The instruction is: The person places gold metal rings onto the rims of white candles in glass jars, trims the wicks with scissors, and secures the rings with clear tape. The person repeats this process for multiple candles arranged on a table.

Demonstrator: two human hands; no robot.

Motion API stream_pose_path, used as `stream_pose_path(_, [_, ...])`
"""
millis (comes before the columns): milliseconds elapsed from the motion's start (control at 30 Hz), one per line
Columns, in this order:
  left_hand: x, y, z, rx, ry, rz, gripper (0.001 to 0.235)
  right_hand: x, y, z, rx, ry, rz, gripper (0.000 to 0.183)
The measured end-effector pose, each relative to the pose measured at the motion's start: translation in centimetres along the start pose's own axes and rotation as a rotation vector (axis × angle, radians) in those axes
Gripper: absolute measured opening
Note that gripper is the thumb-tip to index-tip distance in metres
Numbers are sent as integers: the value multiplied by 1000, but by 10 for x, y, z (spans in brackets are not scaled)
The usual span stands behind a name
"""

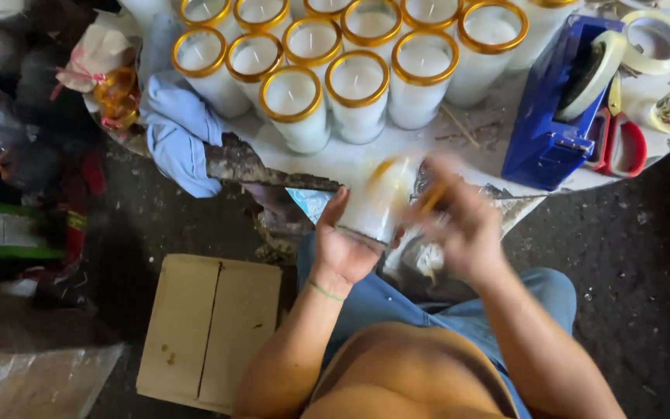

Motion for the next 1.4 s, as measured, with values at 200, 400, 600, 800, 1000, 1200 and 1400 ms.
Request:
stream_pose_path(200, [-4,8,4,71,-38,-127,63,4,-10,9,141,168,185,81])
stream_pose_path(400, [-7,10,5,105,-88,-130,66,28,-16,23,145,293,339,79])
stream_pose_path(600, [-19,14,-5,34,-70,-8,59,24,9,33,-97,79,188,50])
stream_pose_path(800, [-33,11,-13,-17,131,20,62,-8,18,-46,9,518,253,75])
stream_pose_path(1000, [-62,16,-16,-107,-35,51,57,30,14,-50,131,678,458,77])
stream_pose_path(1200, [-52,12,-25,-110,-41,86,50,6,9,-65,-88,902,61,69])
stream_pose_path(1400, [-41,10,-2,-379,-651,-234,75,46,6,-47,248,533,281,71])
Point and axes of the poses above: each hand's wrist, its own y-axis away from the middle knuckle, its own x-axis out of the back of the hand, z = x × y, the point moved 1 cm from there along -y, towards the middle knuckle, and after that the axes turned 5 degrees about -z, right-handed, at the moved point
